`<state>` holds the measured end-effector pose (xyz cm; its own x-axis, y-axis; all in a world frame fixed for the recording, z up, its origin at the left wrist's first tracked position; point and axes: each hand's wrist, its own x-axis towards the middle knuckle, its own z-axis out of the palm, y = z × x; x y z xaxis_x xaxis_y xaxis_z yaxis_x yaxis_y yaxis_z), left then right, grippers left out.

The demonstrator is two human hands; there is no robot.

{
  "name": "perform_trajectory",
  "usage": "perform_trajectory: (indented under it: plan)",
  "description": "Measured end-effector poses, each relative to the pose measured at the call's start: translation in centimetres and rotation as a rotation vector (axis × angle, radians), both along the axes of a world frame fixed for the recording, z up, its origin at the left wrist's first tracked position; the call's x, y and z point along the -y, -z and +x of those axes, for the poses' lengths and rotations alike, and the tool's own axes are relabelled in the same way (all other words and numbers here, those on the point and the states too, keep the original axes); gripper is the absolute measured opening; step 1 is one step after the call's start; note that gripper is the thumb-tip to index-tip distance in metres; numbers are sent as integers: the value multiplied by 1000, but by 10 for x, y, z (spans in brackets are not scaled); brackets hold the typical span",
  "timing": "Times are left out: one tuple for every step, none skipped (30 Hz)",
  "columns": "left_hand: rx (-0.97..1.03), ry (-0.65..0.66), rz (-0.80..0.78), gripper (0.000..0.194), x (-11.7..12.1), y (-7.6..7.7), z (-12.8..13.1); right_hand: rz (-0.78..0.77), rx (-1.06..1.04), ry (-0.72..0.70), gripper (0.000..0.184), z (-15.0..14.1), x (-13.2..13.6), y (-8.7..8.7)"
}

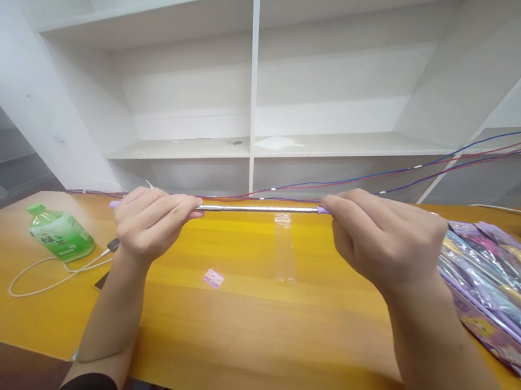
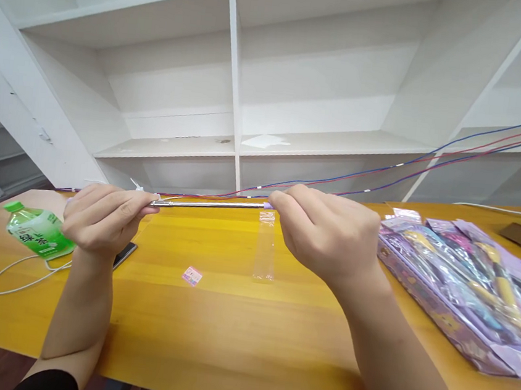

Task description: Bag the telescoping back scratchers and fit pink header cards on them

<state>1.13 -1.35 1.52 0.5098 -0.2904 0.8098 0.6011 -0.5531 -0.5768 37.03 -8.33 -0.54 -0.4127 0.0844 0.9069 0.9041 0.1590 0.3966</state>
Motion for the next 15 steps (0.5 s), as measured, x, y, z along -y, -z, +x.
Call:
perform_trajectory:
  plan:
    - [-2,7,-1,9,-2,0,0,-12,-4,15,24,0,-2,1]
    - [-3,11,-2,9,-5,0,0,-18,-5,23,24,1,-4,1]
    - [-4,11,-4,8,-7,1,0,-17,-1,22,24,2,-7,2]
    - [-3,6,-6,6,-10,1,-1,-6,6,15,23,3,-9,2]
    - [0,-6,-10,4,-12,1,-2,7,12,7,23,5,-11,1]
    - [6,-22,-16,4,-15,1,-3,13,13,6,23,7,-12,1]
    - [10,-37,-21,7,-17,2,-4,13,6,11,23,9,-14,1]
    - [13,-51,-27,8,-19,2,-5,1,-8,22,23,12,-15,0]
    - [13,-59,-29,8,-20,2,-6,-22,-27,35,23,14,-16,0]
    - [11,-65,-31,7,-21,2,-6,-41,-37,39,23,16,-17,0]
    - [7,-67,-29,5,-22,2,-6,-52,-36,35,24,19,-18,1]
    - [6,-66,-23,3,-22,2,-6,-54,-30,28,24,24,-20,1]
    - [9,-64,-16,2,-23,2,-6,-37,-22,16,25,30,-23,2]
    - [14,-63,-11,1,-23,1,-7,-17,-12,4,25,38,-28,2]
    - [21,-59,-6,1,-24,0,-10,-10,-20,10,24,49,-34,2]
